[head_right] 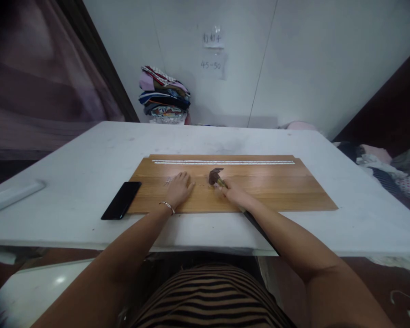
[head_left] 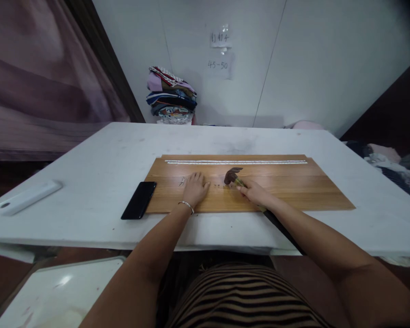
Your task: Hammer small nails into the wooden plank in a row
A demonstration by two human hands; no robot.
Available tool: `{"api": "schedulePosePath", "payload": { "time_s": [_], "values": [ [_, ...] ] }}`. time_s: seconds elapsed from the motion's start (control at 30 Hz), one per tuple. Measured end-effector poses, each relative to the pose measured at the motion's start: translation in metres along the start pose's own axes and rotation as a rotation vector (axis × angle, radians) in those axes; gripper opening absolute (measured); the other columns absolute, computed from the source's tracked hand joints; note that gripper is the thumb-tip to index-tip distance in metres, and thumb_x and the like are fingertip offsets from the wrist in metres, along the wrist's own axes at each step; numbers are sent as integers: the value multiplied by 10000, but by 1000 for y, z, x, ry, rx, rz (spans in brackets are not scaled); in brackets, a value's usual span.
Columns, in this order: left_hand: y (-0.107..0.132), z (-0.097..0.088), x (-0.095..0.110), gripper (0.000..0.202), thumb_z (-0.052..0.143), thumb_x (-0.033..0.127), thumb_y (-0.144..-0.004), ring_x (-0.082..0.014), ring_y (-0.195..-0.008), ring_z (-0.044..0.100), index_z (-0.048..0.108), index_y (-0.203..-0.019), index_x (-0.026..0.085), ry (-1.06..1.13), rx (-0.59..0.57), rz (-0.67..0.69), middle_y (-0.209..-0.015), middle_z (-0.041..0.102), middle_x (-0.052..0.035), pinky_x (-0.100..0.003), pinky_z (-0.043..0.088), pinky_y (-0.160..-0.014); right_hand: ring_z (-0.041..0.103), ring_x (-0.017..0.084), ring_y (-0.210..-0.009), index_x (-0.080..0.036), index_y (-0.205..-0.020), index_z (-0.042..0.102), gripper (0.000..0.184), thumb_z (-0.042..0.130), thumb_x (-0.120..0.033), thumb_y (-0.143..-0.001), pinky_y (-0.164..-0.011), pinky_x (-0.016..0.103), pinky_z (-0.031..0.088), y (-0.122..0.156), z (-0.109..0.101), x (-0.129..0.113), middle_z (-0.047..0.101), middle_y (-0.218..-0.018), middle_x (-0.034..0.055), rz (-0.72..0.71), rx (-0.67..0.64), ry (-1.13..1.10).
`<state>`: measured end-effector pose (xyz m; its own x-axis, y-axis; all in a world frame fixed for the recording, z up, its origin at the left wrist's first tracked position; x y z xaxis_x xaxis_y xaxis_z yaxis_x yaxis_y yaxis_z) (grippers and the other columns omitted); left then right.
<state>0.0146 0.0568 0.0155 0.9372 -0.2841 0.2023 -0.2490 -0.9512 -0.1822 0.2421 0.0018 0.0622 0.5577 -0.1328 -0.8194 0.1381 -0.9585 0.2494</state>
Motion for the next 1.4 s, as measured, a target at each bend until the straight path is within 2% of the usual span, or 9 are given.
{"api": "schedulePosePath", "payload": {
  "time_s": [0.37, 0.57, 0.87, 1.13, 1.4],
  "values": [
    [0, 1, -1, 349, 481, 375, -1003, -319, -1336, 508, 615, -1252, 170, 6, 0, 0, -1351, 641, -165, -443, 380, -1128, 485, 136, -612, -164, -1032, 660, 174, 563, -247, -914, -628, 254, 415, 0, -1, 0, 573, -690, -17, 5, 1, 7],
    [0, -1, 0, 326, 482, 374, -1005, -320, -1309, 517, 625, -1223, 179, 6, 17, 6, -1313, 647, -161, -450, 397, -1111, 493, 140, -622, -177, -929, 630, 91, 560, -235, -921, -636, 256, 408, 0, -2, -2, 548, -674, -23, -2, -3, 34],
    [0, 0, -1, 317, 493, 370, -1003, -313, -1326, 505, 627, -1212, 172, -1, 10, 1, -1353, 628, -162, -439, 384, -1138, 465, 136, -585, -181, -949, 620, 100, 546, -242, -919, -613, 263, 397, 4, 3, -3, 533, -659, -28, 50, -15, -9],
    [0, -1, 0, 305, 490, 371, -1005, -313, -1317, 514, 628, -1193, 175, -4, 7, -2, -1338, 637, -156, -434, 386, -1125, 479, 136, -607, -184, -980, 634, 115, 566, -241, -907, -594, 251, 394, 2, -2, -6, 552, -693, -17, -31, 7, 26],
    [0, 1, -1, 327, 489, 371, -1006, -318, -1317, 518, 623, -1224, 167, 16, 18, 2, -1345, 639, -165, -449, 387, -1128, 474, 134, -591, -178, -989, 638, 125, 545, -237, -930, -603, 257, 402, 3, 2, -1, 546, -679, -19, 28, -17, 10]
  ]
}}
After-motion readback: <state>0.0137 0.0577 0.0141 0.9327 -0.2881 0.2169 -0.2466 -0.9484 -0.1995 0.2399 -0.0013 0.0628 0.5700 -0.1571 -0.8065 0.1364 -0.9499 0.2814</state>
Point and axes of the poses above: each hand's wrist, its own y-axis away from the middle knuckle, its own z-axis out of the palm, x = y × z, the point moved 6 cm from there along -y, towards the middle knuckle
